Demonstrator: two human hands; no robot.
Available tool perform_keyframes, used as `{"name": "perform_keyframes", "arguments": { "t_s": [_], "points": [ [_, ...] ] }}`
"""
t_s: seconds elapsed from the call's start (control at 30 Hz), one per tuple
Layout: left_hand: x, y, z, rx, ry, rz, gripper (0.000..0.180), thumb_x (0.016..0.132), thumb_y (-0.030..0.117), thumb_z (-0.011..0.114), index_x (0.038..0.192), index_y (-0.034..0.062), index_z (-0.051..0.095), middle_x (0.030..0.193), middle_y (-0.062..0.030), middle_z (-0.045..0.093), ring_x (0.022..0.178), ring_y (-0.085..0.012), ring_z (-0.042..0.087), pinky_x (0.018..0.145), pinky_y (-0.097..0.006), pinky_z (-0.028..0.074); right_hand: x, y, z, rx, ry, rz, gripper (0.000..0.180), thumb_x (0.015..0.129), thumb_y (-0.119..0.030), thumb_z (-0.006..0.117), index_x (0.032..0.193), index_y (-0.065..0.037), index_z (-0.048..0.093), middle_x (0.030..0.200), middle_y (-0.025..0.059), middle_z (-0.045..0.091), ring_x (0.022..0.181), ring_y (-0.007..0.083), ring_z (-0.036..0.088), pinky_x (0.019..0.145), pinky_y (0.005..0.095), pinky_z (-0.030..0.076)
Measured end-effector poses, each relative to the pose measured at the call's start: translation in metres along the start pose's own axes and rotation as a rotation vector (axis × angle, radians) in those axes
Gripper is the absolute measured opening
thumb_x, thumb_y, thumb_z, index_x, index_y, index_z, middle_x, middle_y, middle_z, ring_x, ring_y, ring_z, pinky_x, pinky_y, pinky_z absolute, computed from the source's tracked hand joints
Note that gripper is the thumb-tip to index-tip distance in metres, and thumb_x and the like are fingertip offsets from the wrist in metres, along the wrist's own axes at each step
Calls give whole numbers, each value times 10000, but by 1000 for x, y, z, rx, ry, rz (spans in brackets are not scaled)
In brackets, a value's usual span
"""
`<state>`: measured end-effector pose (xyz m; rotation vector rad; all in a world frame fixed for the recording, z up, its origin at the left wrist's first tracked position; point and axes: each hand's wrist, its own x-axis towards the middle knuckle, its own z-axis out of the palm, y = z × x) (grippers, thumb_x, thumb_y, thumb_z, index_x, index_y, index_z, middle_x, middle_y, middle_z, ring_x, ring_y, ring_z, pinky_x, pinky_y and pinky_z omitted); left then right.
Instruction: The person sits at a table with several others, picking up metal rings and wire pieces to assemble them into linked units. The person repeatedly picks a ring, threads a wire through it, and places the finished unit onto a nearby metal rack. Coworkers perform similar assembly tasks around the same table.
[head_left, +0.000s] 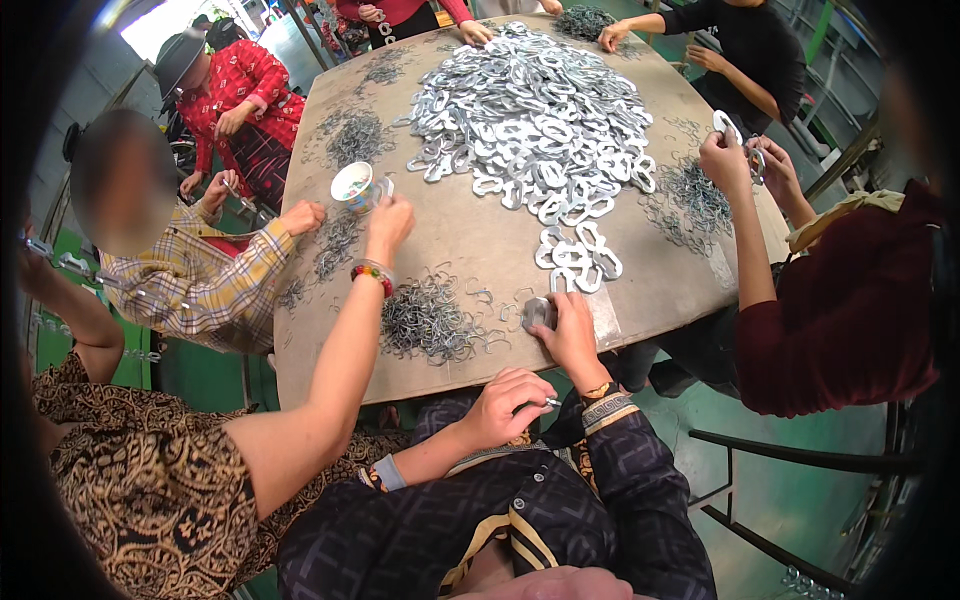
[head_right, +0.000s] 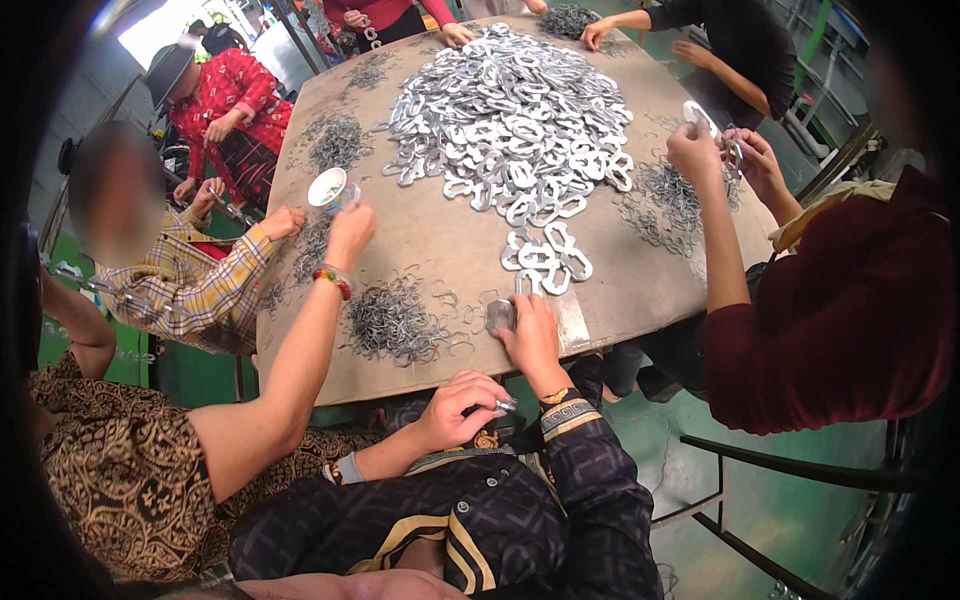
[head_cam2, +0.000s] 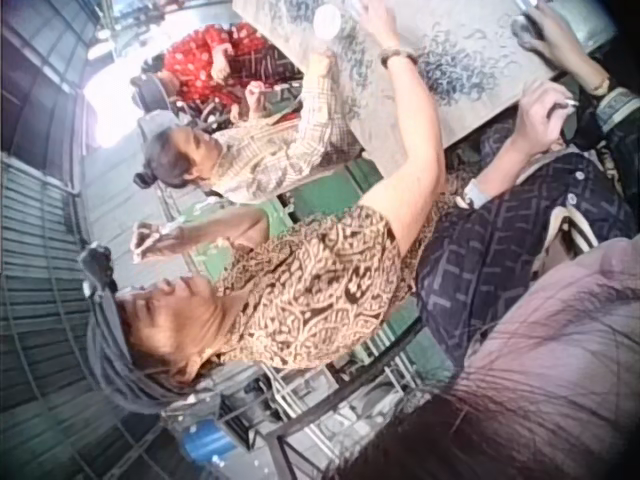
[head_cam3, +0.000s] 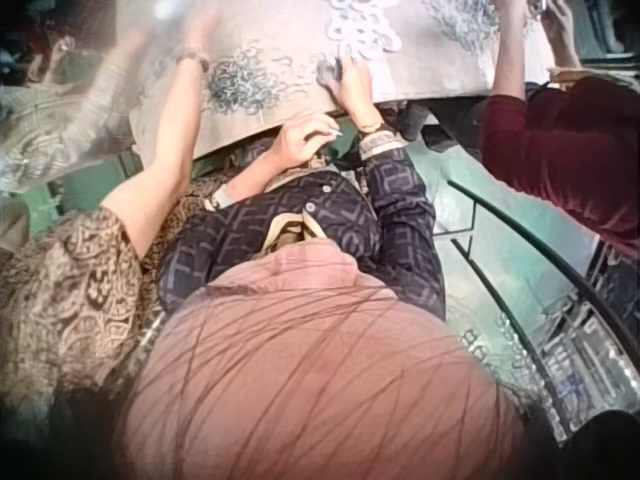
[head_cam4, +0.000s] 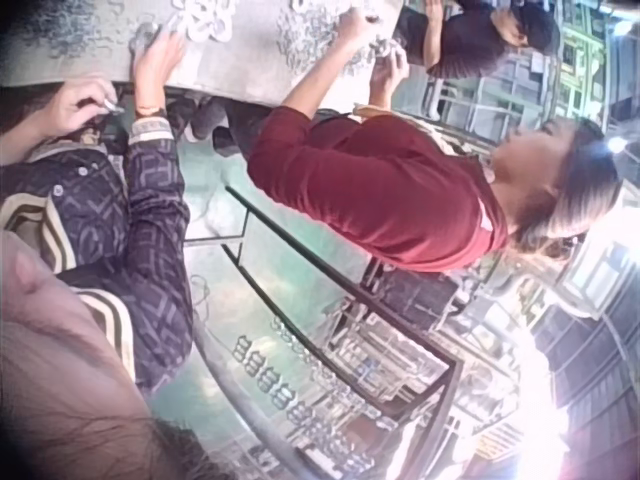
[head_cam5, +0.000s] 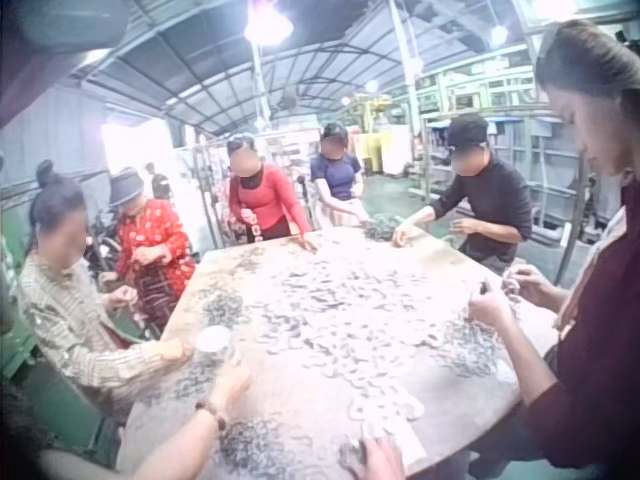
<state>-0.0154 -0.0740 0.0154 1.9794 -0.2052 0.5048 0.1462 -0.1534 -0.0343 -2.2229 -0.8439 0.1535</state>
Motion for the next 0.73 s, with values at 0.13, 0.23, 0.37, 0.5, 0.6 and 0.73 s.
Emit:
{"name": "perform_keyframes", "arguments": {
  "t_s": [0.13,0.23,0.37,0.5,0.6,0.73],
  "points": [
    [1,0,0,-1,27,-30,157,757,-47,688,825,41,578,931,-98,699,842,-269,661,780,-373,466,-17,5,-2,409,-29,151,340,732,-77,794,1026,7,646,709,66,638,643,179,625,592,311,493],
    [3,3,0,-1,83,-84,161,759,-38,703,825,39,579,930,-103,702,837,-267,664,783,-375,465,-39,-3,-21,646,-25,251,248,781,-22,758,997,31,648,722,11,637,652,49,579,576,229,479],
    [2,3,3,41,126,-97,184,740,-32,731,817,34,577,915,-102,704,825,-271,664,780,-379,465,-63,-27,-58,847,-24,281,168,825,21,717,975,40,642,772,12,654,671,39,582,593,190,478],
    [1,0,9,63,119,-112,193,727,-26,749,812,37,587,854,-94,684,797,-270,656,771,-377,459,-78,-41,-71,854,66,248,151,826,19,717,958,35,646,777,15,667,673,34,586,594,196,482],
    [0,1,11,54,142,-104,188,731,6,749,826,45,592,818,-84,660,778,-272,632,756,-371,446,-86,-42,-72,735,73,172,149,823,18,716,960,30,657,781,38,689,693,44,613,624,201,501],
    [-4,-1,8,60,140,-147,185,731,21,753,821,50,594,829,-88,663,796,-270,634,761,-373,444,-93,-48,-71,684,99,109,197,824,19,711,1017,20,671,818,60,719,762,86,677,698,216,541]
  ]
}}
